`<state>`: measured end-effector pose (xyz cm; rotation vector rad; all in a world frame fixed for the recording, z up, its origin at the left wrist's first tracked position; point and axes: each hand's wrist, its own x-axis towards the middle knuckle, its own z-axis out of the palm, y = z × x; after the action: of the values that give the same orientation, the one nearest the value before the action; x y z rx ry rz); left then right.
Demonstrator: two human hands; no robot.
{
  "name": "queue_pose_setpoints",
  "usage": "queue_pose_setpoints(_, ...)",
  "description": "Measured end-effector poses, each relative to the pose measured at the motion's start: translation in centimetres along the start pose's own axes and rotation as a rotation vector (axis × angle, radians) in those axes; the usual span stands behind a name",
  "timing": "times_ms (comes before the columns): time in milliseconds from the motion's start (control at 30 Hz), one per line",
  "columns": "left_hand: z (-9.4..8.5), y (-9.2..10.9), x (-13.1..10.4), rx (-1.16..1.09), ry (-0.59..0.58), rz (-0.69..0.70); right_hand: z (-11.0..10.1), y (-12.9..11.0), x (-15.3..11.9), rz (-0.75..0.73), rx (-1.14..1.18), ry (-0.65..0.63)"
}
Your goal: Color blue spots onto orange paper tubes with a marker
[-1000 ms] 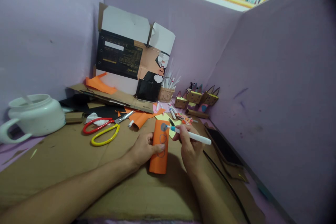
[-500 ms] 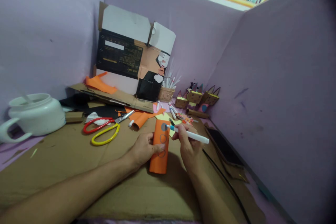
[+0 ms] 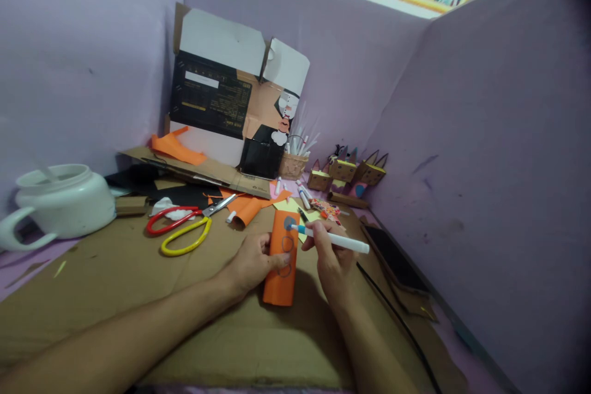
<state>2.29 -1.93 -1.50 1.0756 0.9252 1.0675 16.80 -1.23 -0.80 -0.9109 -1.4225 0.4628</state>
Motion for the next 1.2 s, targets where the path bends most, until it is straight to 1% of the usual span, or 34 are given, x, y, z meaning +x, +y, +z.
queue_pose_setpoints(133,-0.08,-0.09,0.03,0.016,0.012,-0.005,-0.07,0.23,0.02,-0.02,0.023,0.01)
queue_pose_setpoints(233,-0.08,-0.11,0.04,0.016,0.002,0.0,-0.04,0.24,0.14,-0.046,-0.008,-0.008)
queue_pose_setpoints(367,-0.01,-0.05,0.1,0.013,0.018,0.003,-0.01,0.39,0.24,-0.074,-0.034,-0.008)
queue_pose_setpoints(533,0.08,0.04,0.13,-0.001,0.013,-0.002,-0.03,0.69,0.11,-0.056,-0.036,-0.029)
queue_pose_setpoints(767,0.16,0.15,0.01,-0.034,0.013,-0.006,0.01,0.26,0.18,-0.037,-0.046,-0.028)
queue_pose_setpoints(1033,0.2,0.15,0.04,-0.042,0.029,-0.014,-0.12,-0.02,0.05,0.026,0.023,0.016)
queue_pose_setpoints(1200,-0.01,-0.07,0.03,-0.024,0.014,-0.024,-0.22,0.5,0.04,0.016,0.049,0.046)
